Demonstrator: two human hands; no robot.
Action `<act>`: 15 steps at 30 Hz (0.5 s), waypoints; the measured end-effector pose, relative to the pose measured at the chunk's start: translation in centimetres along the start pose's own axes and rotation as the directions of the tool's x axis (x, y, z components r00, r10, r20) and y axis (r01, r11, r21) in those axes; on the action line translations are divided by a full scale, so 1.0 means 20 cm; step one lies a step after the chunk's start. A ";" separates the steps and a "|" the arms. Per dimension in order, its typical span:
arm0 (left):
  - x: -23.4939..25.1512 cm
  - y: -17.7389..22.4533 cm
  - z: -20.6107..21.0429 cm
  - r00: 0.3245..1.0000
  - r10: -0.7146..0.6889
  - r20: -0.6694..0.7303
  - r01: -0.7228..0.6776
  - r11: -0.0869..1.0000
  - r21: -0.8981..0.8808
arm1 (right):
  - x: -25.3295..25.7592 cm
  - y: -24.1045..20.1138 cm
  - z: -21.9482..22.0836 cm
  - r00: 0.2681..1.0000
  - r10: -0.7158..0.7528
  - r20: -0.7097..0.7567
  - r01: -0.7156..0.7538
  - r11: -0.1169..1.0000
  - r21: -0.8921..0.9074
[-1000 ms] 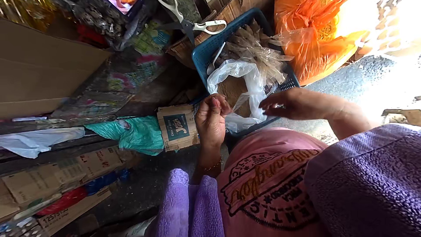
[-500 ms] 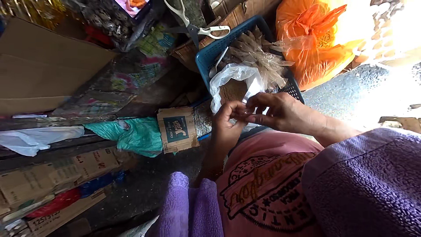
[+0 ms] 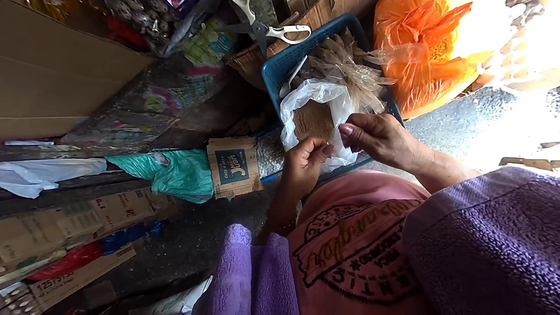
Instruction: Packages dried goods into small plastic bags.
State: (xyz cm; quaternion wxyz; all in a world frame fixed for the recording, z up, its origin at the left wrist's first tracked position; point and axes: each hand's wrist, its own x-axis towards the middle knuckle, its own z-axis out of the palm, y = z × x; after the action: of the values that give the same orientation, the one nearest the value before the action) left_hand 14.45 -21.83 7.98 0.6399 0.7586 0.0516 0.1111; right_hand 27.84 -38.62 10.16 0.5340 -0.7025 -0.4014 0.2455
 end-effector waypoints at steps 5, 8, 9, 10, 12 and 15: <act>0.00 -0.02 0.04 0.999 0.010 -0.030 -0.010 1.000 0.008 | 0.02 -0.01 -0.06 0.977 0.066 0.202 -0.081 0.994 0.070; 0.00 -0.02 0.05 1.000 0.016 -0.018 -0.016 1.000 -0.017 | 0.03 0.00 -0.03 0.995 0.021 0.093 -0.028 0.997 0.072; 0.00 -0.01 0.05 1.000 0.008 -0.015 -0.008 1.000 -0.028 | 0.03 0.00 -0.02 0.999 0.010 0.044 -0.014 0.996 0.093; 0.00 -0.01 0.05 1.000 -0.009 -0.017 0.008 0.999 -0.045 | 0.03 0.00 -0.01 1.000 -0.005 0.010 0.004 0.995 0.100; 0.00 0.00 0.04 0.999 -0.052 0.003 0.052 0.991 -0.124 | 0.03 0.00 -0.02 0.999 -0.042 -0.024 0.044 0.995 0.087; 0.01 0.00 0.02 0.991 -0.066 0.116 0.098 0.949 -0.299 | 0.03 0.01 -0.03 0.994 -0.102 -0.032 0.102 0.995 -0.010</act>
State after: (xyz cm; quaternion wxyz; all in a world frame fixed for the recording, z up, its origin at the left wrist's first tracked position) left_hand 14.81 -22.19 7.99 0.7549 0.6531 0.0317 0.0512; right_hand 28.65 -38.47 10.25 0.5494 -0.6871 -0.4290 0.2049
